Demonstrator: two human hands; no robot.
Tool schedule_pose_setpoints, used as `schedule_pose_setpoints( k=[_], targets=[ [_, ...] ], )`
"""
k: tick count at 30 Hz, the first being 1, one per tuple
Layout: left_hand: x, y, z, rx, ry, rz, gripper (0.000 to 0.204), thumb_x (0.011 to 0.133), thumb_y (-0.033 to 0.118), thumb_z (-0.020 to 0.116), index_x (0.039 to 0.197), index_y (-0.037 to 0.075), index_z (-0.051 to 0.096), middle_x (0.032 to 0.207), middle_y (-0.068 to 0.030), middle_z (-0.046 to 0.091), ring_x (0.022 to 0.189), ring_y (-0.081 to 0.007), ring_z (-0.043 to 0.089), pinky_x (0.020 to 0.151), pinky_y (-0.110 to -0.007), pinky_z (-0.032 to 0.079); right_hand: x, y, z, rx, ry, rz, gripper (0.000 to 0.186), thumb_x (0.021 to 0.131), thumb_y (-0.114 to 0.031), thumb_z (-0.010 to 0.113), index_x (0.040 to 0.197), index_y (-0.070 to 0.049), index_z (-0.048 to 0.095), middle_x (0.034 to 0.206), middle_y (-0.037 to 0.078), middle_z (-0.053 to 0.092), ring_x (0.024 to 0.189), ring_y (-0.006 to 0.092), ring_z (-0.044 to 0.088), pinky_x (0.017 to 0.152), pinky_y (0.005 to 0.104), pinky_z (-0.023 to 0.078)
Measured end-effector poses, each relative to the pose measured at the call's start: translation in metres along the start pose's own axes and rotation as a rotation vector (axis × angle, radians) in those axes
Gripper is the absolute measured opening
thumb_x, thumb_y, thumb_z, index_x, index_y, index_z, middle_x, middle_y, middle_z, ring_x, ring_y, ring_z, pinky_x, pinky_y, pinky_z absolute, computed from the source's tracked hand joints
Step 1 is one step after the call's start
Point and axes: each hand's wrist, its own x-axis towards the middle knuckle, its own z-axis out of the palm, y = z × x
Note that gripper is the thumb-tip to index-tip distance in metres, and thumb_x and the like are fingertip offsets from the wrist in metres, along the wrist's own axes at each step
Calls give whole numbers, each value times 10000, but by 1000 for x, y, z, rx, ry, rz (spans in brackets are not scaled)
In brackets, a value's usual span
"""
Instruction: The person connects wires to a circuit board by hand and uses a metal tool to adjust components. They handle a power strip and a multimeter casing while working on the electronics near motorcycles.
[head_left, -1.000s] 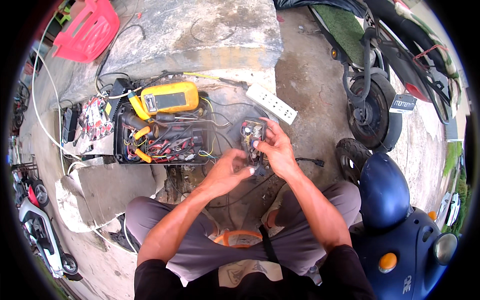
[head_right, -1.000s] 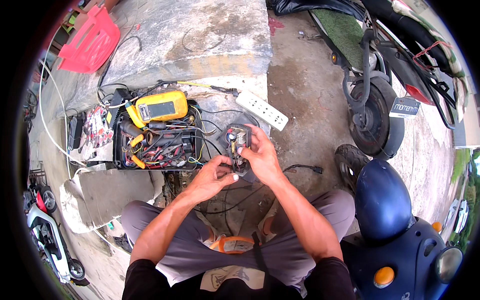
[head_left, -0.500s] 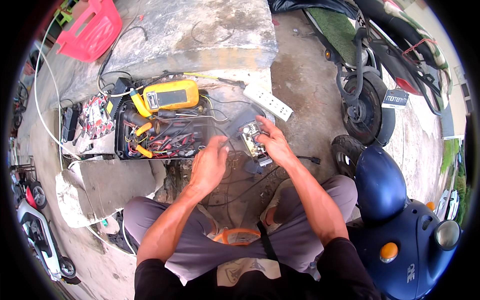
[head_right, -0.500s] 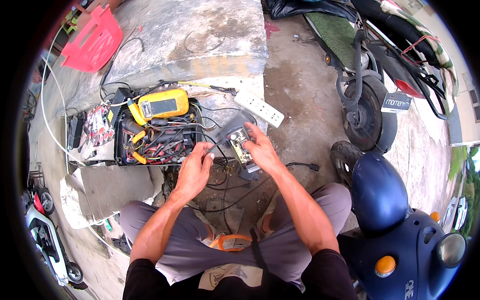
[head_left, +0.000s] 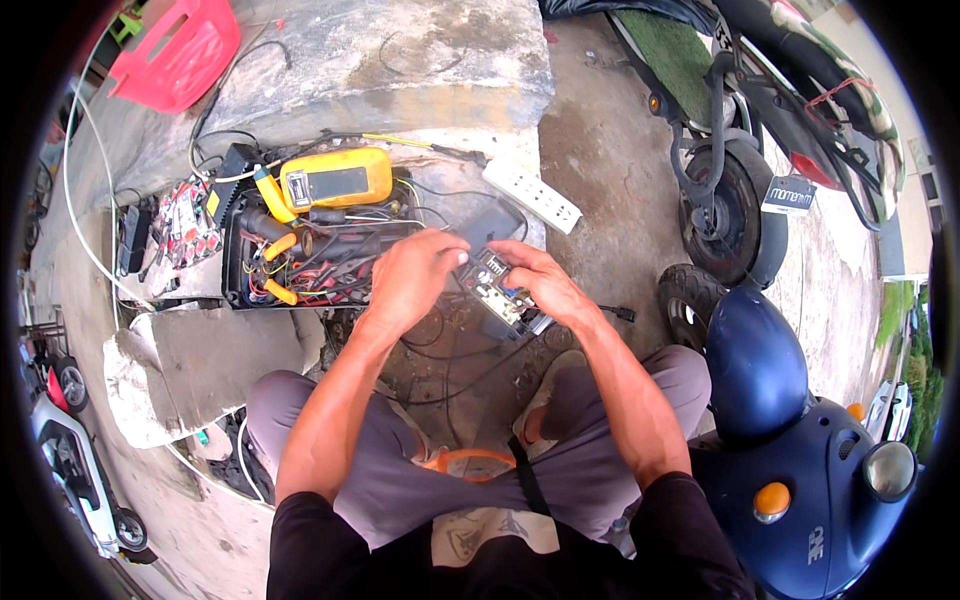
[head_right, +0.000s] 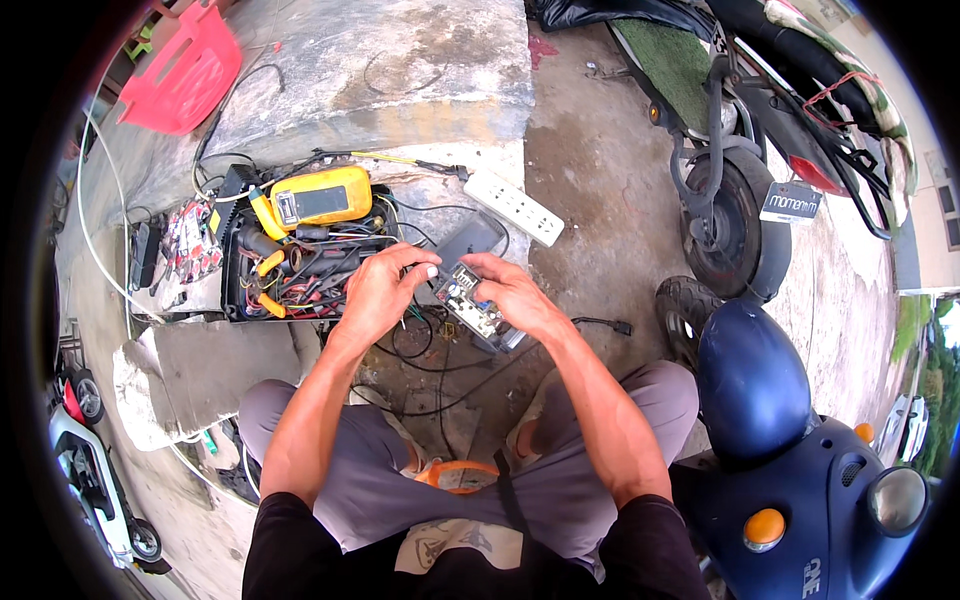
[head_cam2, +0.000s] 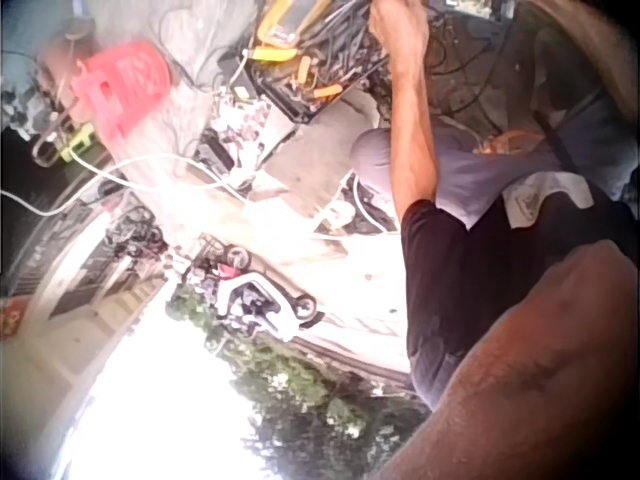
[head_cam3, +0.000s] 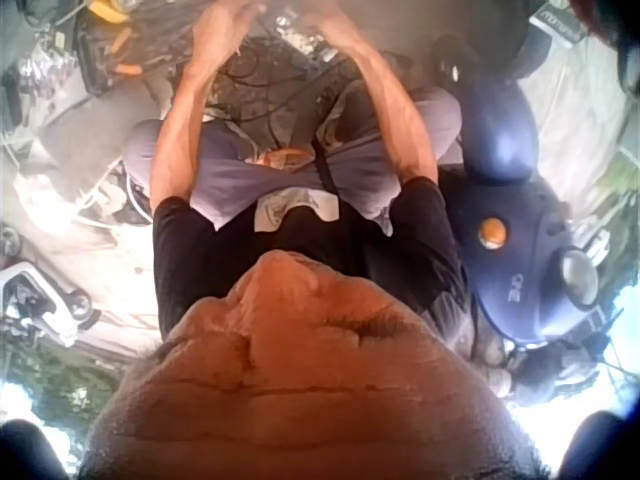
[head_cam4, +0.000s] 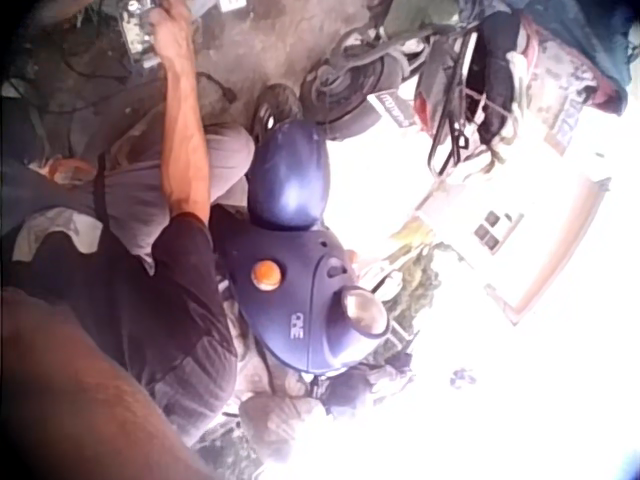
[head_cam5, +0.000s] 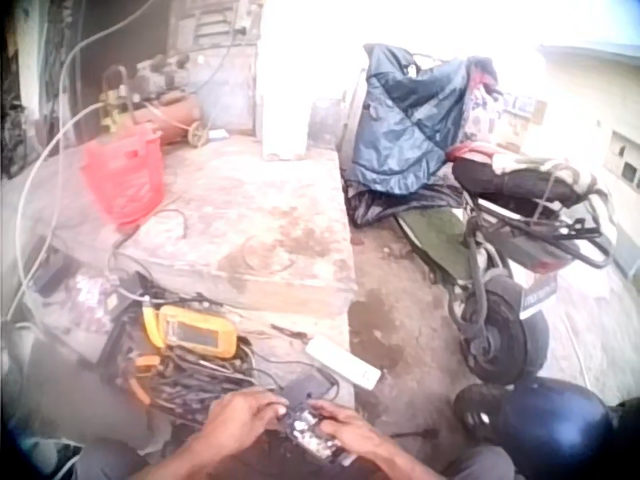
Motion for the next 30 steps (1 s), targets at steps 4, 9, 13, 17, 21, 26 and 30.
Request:
schedule_pose_setpoints(
  k=[4,9,13,17,21,26,30],
  targets=[
    [6,-11,5,-99,-56,-59,220,1024,242,696,1185,158,821,1164,-84,789,1092,-329,748,956,-437,555,-3,-10,2,41,7,19,529,1004,-176,618,1503,0,605,1363,106,692,1235,188,635,1059,335,501],
    [14,-21,5,-168,-103,-102,220,1018,245,706,1189,176,825,1160,-89,799,1093,-295,753,975,-422,551,-1,-10,0,-24,27,8,580,1090,-425,658,1448,31,637,1287,114,729,1184,185,664,1029,339,511],
    [11,-18,7,-87,-30,6,190,978,84,756,1152,86,834,1013,-85,794,1020,-226,690,966,-359,532,-2,-12,4,-77,35,3,596,1072,-468,694,1398,29,670,1252,103,744,1149,167,660,1013,332,511],
    [11,-13,3,-69,-54,36,198,946,41,773,1126,89,839,1013,-72,793,979,-227,623,947,-369,524,-3,-14,3,-56,-8,12,569,1064,-480,708,1332,22,706,1166,83,765,1082,144,659,962,326,519],
    [10,-9,-1,-66,-43,141,211,919,13,782,1107,88,841,987,-57,784,941,-231,599,919,-374,525,-3,-16,2,-50,-8,66,499,1049,-450,717,1257,2,740,1077,58,762,988,132,646,885,322,517],
    [6,-7,-4,14,-25,290,221,897,-6,781,1089,87,839,948,-53,762,937,-250,597,907,-385,526,-4,-19,5,-89,4,116,466,1007,-429,725,1216,-14,752,1028,40,740,947,136,627,850,333,502],
    [3,-2,-7,46,-15,349,202,901,-1,782,1080,80,831,938,-55,752,939,-254,591,895,-393,521,-3,-20,7,-93,-6,147,436,989,-397,734,1181,-5,750,1007,42,735,908,127,614,803,324,485]
  ],
)
